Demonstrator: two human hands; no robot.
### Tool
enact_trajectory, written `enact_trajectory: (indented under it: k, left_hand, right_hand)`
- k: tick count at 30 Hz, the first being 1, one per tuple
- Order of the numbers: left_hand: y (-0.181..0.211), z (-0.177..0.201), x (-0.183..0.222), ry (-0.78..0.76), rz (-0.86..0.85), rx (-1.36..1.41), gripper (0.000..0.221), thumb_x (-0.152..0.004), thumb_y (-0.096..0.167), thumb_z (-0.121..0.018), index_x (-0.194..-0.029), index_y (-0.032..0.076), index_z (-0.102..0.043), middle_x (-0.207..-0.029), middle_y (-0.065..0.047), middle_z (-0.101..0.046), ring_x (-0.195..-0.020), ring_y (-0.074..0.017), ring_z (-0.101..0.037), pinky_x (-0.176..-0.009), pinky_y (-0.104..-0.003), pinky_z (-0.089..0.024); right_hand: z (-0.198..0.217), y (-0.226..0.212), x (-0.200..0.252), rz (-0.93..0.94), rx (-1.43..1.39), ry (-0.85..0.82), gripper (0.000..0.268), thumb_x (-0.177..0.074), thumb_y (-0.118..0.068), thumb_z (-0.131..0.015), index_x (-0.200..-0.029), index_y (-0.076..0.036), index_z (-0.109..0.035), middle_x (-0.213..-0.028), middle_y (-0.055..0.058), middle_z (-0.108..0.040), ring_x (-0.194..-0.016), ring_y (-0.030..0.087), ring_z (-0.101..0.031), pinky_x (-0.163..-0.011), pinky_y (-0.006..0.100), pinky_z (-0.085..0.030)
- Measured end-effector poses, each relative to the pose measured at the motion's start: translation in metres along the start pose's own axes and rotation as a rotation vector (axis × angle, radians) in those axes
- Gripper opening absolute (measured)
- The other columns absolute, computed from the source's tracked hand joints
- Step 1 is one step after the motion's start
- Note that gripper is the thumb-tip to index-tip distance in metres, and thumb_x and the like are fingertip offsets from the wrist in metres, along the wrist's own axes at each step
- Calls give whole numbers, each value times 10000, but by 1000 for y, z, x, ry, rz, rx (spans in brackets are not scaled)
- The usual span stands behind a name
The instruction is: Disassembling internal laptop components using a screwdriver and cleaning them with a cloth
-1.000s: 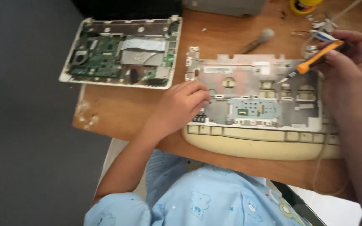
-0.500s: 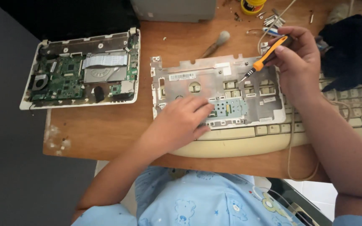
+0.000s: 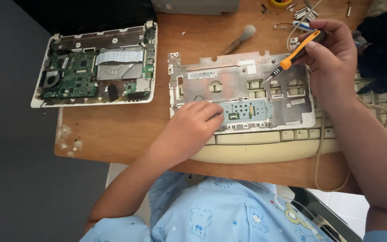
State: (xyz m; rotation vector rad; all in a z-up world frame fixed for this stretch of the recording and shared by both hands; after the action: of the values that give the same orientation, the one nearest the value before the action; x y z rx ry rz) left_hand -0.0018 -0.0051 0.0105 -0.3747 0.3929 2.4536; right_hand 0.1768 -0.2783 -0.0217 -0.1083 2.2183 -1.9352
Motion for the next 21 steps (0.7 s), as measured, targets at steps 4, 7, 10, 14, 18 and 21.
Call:
enact_trajectory:
  k: [4,7,10,14,18,21]
  left_hand:
    - [0,-6,4,6,-3,-51,120,-910,-24,-618,-972,72,-656,-1118,-66,-654,-981,-273,-629,-861,-385,-493]
    - [2,-4,1,25,-29,-83,123,-915,-21,-608,-973,82,-641,-1102,-66,-647,-980,-261,-632,-851,-369,-487]
    - [6,3,-4,98,-78,-155,121,-944,-37,-610,-922,79,-639,-1064,-74,-665,-959,-248,-645,-846,-349,-499]
    - [7,8,-8,138,-168,-215,87,-999,-3,-606,-967,69,-641,-1074,-92,-679,-980,-244,-662,-955,-358,-529]
    - [6,7,-6,174,-231,-257,43,-1024,36,-651,-1021,76,-667,-1085,-86,-702,-1030,-228,-695,-1003,-361,-551]
    - [4,1,-6,181,-217,-218,40,-1035,53,-649,-1010,83,-659,-1079,-67,-696,-1033,-217,-692,-1013,-359,-537]
  right_hand:
    - [2,3,-1,11,-11,-9,316,-1006,-22,-593,-1302,-131,-569,-1153,53,-678,-979,110,-662,-753,244,-652]
    - [2,3,-1,8,6,3,307,-1003,-26,-597,-1290,-133,-581,-1142,55,-681,-980,123,-672,-754,256,-661]
    - [3,5,-1,25,-5,-4,323,-997,-30,-606,-1304,-124,-576,-1136,56,-683,-948,120,-667,-733,249,-647]
    - [3,5,-1,20,-15,-4,322,-1003,-17,-595,-1303,-133,-574,-1144,58,-675,-987,107,-662,-744,230,-642]
    - [0,2,0,19,7,-11,324,-1002,14,-558,-1294,-125,-577,-1128,60,-661,-973,125,-658,-762,264,-659]
    - [3,8,-2,30,-20,-25,327,-989,-18,-589,-1296,-131,-576,-1137,70,-667,-959,133,-659,-744,253,-640]
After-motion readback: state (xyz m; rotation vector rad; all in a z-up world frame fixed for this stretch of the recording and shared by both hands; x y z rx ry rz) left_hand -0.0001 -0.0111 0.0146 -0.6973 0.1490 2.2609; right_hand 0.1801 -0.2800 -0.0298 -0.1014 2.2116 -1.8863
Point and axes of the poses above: each hand's wrist, its own x-axis away from the middle knuckle, its own z-axis out of the back of the hand, y = z × x, the point moved 1 cm from there along -x, towards the middle knuckle
